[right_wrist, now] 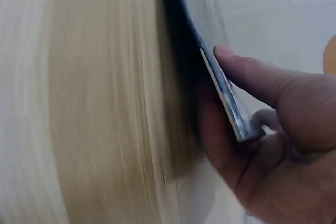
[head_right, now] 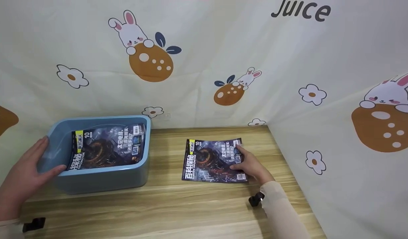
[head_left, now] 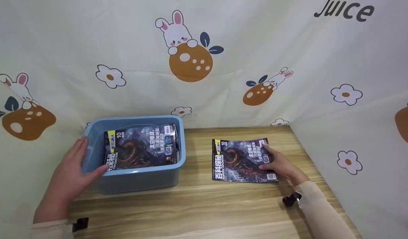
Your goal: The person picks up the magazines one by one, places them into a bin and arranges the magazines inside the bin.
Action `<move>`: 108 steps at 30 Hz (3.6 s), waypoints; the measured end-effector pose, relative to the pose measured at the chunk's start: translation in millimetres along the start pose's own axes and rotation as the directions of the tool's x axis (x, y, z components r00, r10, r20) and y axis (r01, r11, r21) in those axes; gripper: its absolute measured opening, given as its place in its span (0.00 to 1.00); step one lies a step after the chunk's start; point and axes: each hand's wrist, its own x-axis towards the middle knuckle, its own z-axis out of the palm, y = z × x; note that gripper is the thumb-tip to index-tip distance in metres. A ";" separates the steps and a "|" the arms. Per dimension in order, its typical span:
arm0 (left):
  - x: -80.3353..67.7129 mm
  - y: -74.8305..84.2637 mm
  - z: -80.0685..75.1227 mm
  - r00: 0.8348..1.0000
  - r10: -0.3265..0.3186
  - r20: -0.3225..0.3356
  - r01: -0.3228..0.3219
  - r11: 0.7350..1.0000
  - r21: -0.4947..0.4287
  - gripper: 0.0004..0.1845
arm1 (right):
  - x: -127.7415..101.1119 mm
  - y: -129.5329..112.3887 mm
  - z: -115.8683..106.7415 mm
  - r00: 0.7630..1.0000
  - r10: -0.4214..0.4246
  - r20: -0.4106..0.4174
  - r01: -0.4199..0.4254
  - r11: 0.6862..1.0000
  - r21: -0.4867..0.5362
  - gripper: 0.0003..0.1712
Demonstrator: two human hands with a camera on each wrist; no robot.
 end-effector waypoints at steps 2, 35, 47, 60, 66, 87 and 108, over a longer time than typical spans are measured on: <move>-0.6 -0.1 -0.2 1.000 -0.003 0.001 0.003 1.000 0.002 0.64 | 1.8 4.0 -1.5 1.000 -0.023 -0.009 0.023 0.998 0.065 0.62; 0.2 -1.1 0.4 1.000 0.009 -0.007 -0.009 1.000 -0.025 0.64 | 3.6 -43.6 14.2 0.992 -0.079 -0.100 0.123 0.807 0.578 0.51; 0.4 0.5 0.6 1.000 0.001 -0.005 -0.001 1.000 -0.017 0.64 | 2.9 -84.1 9.0 0.996 -0.036 -0.086 0.082 0.788 0.611 0.49; 1.9 -0.2 1.0 1.000 0.007 -0.006 -0.007 1.000 -0.006 0.64 | 8.2 -129.3 19.0 0.992 -0.098 -0.080 0.126 0.773 0.622 0.47; 1.2 0.0 0.5 1.000 0.003 -0.002 -0.003 1.000 -0.009 0.64 | 13.5 -151.9 31.7 0.990 -0.116 -0.078 0.139 0.753 0.644 0.48; 0.4 0.4 1.4 1.000 0.005 -0.006 -0.005 1.000 -0.019 0.64 | 32.1 -219.7 83.9 0.985 -0.169 -0.040 0.151 0.726 0.671 0.46; 1.4 2.9 2.6 1.000 -0.013 0.000 0.013 1.000 0.013 0.67 | 52.0 -272.8 142.5 0.977 -0.212 -0.003 0.166 0.753 0.637 0.43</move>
